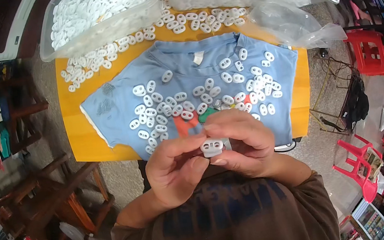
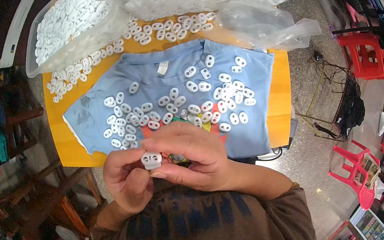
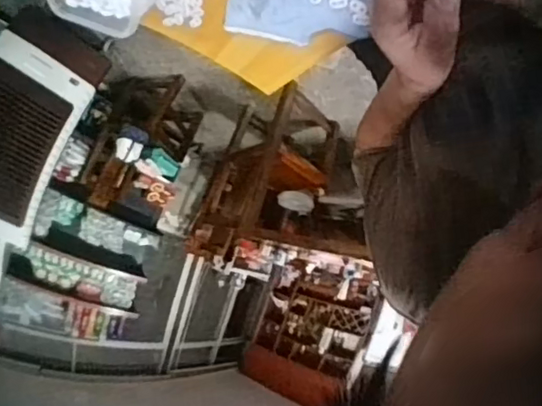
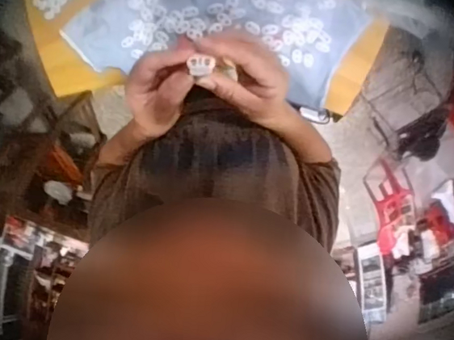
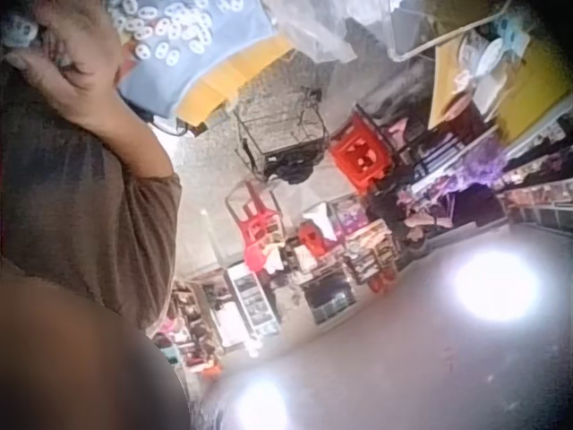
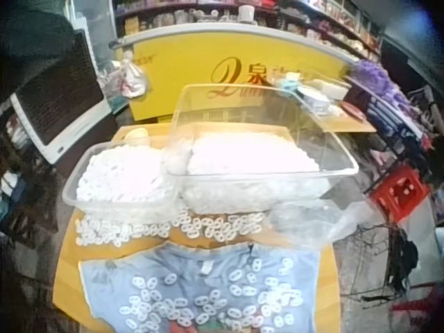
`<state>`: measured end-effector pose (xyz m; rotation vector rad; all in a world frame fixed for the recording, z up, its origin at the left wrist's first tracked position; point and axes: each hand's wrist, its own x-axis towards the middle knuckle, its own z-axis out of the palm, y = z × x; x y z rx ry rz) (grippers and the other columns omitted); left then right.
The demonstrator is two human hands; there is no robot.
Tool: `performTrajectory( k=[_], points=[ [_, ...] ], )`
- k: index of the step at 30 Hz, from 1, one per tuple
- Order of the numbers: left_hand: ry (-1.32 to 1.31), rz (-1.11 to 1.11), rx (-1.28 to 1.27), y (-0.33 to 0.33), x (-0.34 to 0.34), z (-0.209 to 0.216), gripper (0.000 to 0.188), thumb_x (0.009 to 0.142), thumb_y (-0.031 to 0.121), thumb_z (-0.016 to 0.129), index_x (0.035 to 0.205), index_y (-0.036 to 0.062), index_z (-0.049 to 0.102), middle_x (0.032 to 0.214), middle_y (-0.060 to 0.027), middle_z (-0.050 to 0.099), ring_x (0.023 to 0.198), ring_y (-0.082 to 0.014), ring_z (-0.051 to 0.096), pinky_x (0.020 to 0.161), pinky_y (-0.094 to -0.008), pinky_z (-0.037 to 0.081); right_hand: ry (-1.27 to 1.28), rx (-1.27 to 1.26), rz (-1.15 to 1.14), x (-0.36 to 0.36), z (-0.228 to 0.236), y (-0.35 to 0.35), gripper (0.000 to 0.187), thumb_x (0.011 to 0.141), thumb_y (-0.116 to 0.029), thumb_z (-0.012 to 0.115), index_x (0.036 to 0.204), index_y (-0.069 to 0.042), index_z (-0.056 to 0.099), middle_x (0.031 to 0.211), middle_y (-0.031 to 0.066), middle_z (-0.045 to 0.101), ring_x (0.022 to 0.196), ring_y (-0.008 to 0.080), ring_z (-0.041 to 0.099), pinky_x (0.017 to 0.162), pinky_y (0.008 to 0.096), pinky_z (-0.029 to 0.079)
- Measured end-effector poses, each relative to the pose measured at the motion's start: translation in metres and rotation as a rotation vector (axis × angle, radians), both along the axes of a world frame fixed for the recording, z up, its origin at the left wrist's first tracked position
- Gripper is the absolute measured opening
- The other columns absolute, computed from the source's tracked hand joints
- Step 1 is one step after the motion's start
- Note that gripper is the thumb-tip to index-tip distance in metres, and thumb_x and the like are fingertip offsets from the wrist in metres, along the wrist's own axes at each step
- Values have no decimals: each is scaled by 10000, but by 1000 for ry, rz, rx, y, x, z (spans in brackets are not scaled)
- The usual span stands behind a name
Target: Assembling small plastic cord toggles by manually inserting metal components into them.
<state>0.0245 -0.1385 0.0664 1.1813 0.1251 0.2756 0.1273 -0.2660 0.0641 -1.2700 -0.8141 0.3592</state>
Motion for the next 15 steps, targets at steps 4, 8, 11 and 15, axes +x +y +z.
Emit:
performTrajectory(
  k=[4, 8, 11, 15],
  points=[
    [-30, -66, -44, -1, 5, 2, 257, 847, -38, 517, 1100, -28, 472, 980, -104, 578, 872, -118, 565, 767, -241, 459, -9, 30, 1, 0, -4, -5, 405, 706, -41, 699, 1089, -2, 573, 984, 123, 603, 888, 247, 570, 739, 326, 461],
    [113, 73, -82, -8, 7, 0, 193, 842, -56, 505, 1030, -11, 489, 942, -95, 585, 849, -119, 569, 753, -252, 470, -21, -100, -15, -3, -4, -10, 406, 709, -47, 697, 1096, -34, 578, 978, 122, 584, 870, 252, 563, 723, 325, 458],
    [271, 156, -44, 0, 6, 7, 145, 830, -46, 483, 970, -10, 493, 841, -101, 590, 691, -123, 569, 642, -233, 476, -67, -124, -40, -2, -5, -9, 386, 719, -39, 679, 1092, -33, 581, 953, 123, 585, 861, 252, 563, 715, 326, 458],
    [274, 309, 21, 24, -8, -2, 148, 847, -33, 466, 987, -26, 513, 791, -80, 575, 611, -106, 534, 588, -217, 440, -86, -217, -67, 1, -8, -21, 281, 758, 40, 586, 1033, -13, 592, 937, 136, 583, 835, 237, 567, 727, 296, 445]
  ],
)
